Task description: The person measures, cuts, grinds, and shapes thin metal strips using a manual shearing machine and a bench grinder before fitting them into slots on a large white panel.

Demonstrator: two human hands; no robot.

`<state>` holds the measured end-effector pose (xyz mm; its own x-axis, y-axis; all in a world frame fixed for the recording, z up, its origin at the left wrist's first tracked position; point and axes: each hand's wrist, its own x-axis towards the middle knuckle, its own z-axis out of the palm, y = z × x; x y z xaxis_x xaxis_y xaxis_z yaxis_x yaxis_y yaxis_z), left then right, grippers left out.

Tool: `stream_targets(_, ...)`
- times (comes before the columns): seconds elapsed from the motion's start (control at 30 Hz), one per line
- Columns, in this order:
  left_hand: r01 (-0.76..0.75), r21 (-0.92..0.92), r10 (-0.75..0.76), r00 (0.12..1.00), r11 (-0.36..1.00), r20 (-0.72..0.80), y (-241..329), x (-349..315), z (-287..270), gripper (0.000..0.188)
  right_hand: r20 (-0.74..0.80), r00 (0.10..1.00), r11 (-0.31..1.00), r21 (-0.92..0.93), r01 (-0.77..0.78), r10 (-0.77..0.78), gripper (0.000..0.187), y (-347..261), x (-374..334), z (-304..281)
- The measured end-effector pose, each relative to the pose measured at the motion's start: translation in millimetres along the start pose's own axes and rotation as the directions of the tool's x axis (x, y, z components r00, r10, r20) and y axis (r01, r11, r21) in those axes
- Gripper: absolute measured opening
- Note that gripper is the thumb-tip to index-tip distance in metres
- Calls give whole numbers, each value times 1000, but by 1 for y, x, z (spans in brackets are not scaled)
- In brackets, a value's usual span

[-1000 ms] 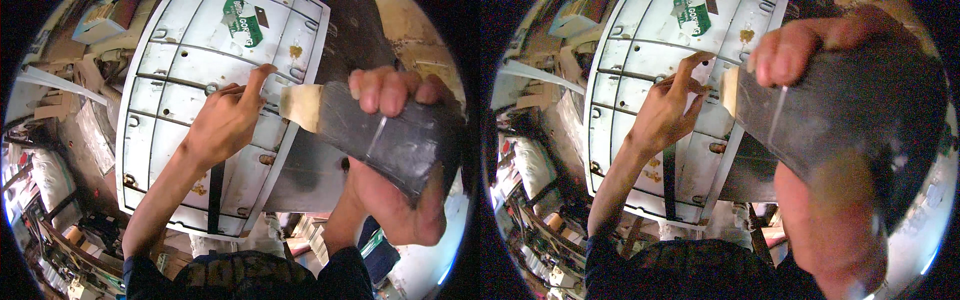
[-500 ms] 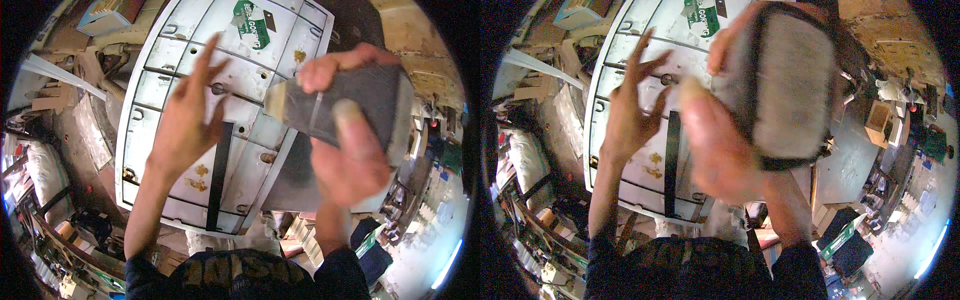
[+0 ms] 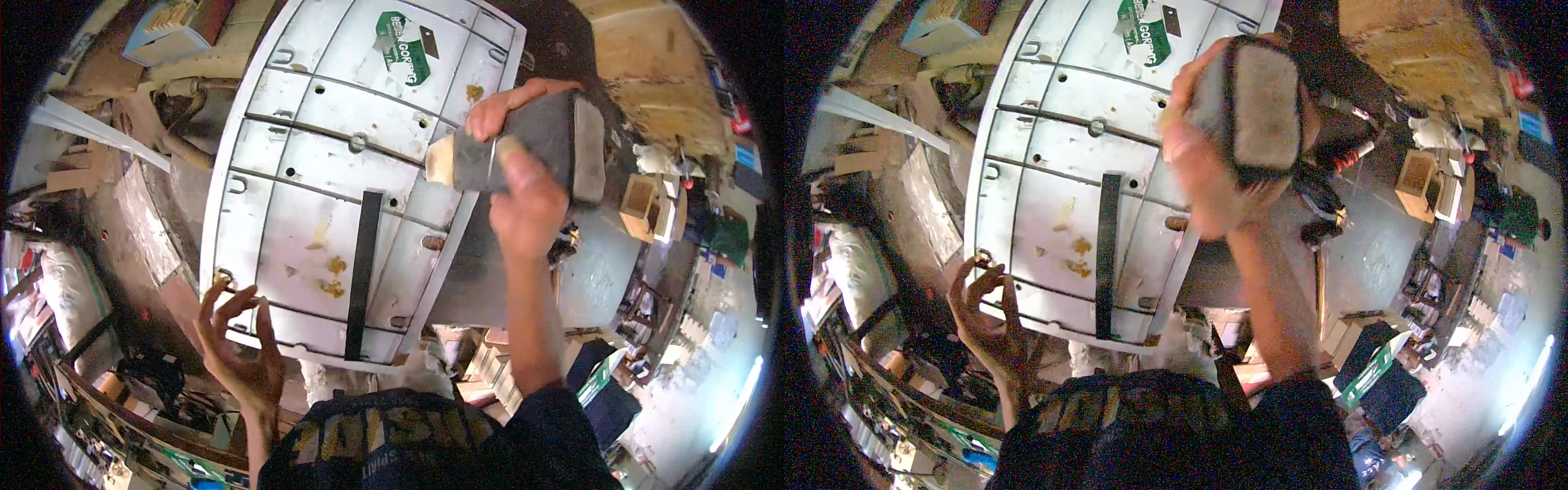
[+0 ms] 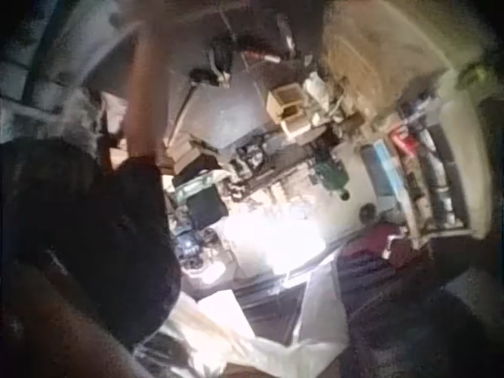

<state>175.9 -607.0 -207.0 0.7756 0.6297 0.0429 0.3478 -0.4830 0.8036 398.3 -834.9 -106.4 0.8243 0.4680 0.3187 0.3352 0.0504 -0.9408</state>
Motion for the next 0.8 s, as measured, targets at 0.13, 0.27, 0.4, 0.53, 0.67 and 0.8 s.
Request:
stream_targets(0.13,66,50,-65,998,997,-16,7,-10,-20,49,-56,998,999,-37,3,-5,44,-16,-3,-14)
stream_targets(0.27,101,83,-98,995,991,-36,-12,-17,-35,47,-127,990,998,-2,56,-56,43,-24,-15,-33)
stream_targets(0.4,135,57,-134,991,989,-19,2,-20,-33,46,-116,992,998,46,52,-46,43,-3,-10,-6)
stream_targets(0.53,143,59,-141,989,988,-38,6,-24,-36,47,-140,990,999,12,30,-28,43,-10,-3,-25)
stream_targets(0.67,168,113,-164,985,979,-46,-3,-33,-34,44,-206,977,998,11,62,-59,43,-13,-19,-55)
stream_targets(0.8,268,36,-269,963,963,24,20,-29,-6,43,-203,979,1000,6,7,-5,44,15,-28,-46)
